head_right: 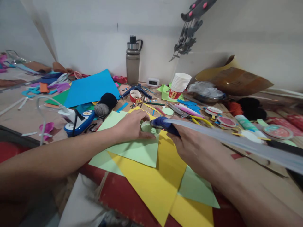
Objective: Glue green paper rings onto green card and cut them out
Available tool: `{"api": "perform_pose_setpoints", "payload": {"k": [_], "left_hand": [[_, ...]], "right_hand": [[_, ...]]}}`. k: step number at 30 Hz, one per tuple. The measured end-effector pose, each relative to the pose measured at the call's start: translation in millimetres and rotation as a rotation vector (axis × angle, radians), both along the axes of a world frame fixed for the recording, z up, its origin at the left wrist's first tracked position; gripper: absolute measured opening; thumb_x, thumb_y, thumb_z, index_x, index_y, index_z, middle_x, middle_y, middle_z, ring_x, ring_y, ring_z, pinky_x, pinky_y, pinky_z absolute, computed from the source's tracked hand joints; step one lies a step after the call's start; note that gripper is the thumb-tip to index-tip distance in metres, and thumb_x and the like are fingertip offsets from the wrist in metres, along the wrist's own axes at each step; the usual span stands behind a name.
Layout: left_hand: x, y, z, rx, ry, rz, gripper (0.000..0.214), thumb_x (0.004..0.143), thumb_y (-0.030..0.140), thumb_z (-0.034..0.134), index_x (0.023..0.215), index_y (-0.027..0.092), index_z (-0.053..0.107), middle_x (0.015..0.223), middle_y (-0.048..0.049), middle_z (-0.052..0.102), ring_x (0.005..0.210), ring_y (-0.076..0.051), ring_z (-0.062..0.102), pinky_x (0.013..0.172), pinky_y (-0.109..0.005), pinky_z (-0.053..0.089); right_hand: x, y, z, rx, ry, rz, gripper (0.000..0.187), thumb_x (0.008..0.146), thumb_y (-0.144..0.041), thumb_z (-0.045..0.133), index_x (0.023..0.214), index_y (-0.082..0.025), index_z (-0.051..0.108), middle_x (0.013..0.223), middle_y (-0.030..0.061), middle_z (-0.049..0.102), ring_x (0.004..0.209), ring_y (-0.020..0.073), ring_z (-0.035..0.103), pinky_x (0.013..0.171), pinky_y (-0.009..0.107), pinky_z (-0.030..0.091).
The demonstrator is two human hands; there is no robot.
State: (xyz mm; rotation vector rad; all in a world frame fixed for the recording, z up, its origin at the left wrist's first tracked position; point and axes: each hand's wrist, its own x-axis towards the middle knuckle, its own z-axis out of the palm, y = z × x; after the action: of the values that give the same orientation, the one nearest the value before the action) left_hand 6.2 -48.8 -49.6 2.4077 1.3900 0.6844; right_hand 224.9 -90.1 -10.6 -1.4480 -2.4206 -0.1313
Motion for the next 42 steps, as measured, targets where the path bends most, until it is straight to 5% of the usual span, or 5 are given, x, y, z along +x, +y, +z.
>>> {"api": "perform_pose_setpoints", "payload": {"k": [8,16,34,42], "left_hand": [[-1,0,-0.9,0.002,-0.033,-0.03,0.066,0.061,0.066,0.07,0.11,0.024,0.058,0.11,-0.0074,0.061,0.105,-0.028,0.055,0.085,-0.039,0.043],[-1,-1,-1.6,-0.009,-0.016,-0.023,0.059,0.063,0.066,0.068,0.103,0.023,0.061,0.117,-0.0075,0.06,0.112,-0.029,0.052,0.09,-0.042,0.042],[-5,0,3.7,0.033,-0.031,-0.064,0.063,0.059,0.064,0.072,0.101,0.019,0.058,0.103,-0.0075,0.06,0.095,-0.024,0.056,0.079,-0.035,0.045],[-12,-5,9.3,-0.075,-0.052,-0.043,0.075,0.05,0.058,0.08,0.109,0.019,0.057,0.108,-0.0083,0.058,0.099,-0.025,0.055,0.081,-0.037,0.046]], "right_hand": [[7,5,7.7,-0.011,0.03,-0.035,0.019,0.084,-0.039,0.044,0.071,-0.025,0.047,0.068,0.0054,0.06,0.064,0.0244,0.057,0.056,0.033,0.039],[15,4,9.3,-0.005,-0.02,-0.035,0.019,0.086,-0.041,0.044,0.076,-0.026,0.05,0.069,0.0037,0.06,0.061,0.0241,0.056,0.054,0.033,0.035],[-2,8,-8.3,0.0,0.072,0.05,0.014,0.087,-0.029,0.048,0.074,-0.024,0.05,0.065,0.0008,0.057,0.056,0.0182,0.052,0.051,0.028,0.033],[-4,11,-5.3,-0.053,0.091,0.011,0.02,0.089,-0.033,0.046,0.093,-0.019,0.059,0.086,0.0086,0.067,0.079,0.0247,0.062,0.065,0.031,0.042]]}}
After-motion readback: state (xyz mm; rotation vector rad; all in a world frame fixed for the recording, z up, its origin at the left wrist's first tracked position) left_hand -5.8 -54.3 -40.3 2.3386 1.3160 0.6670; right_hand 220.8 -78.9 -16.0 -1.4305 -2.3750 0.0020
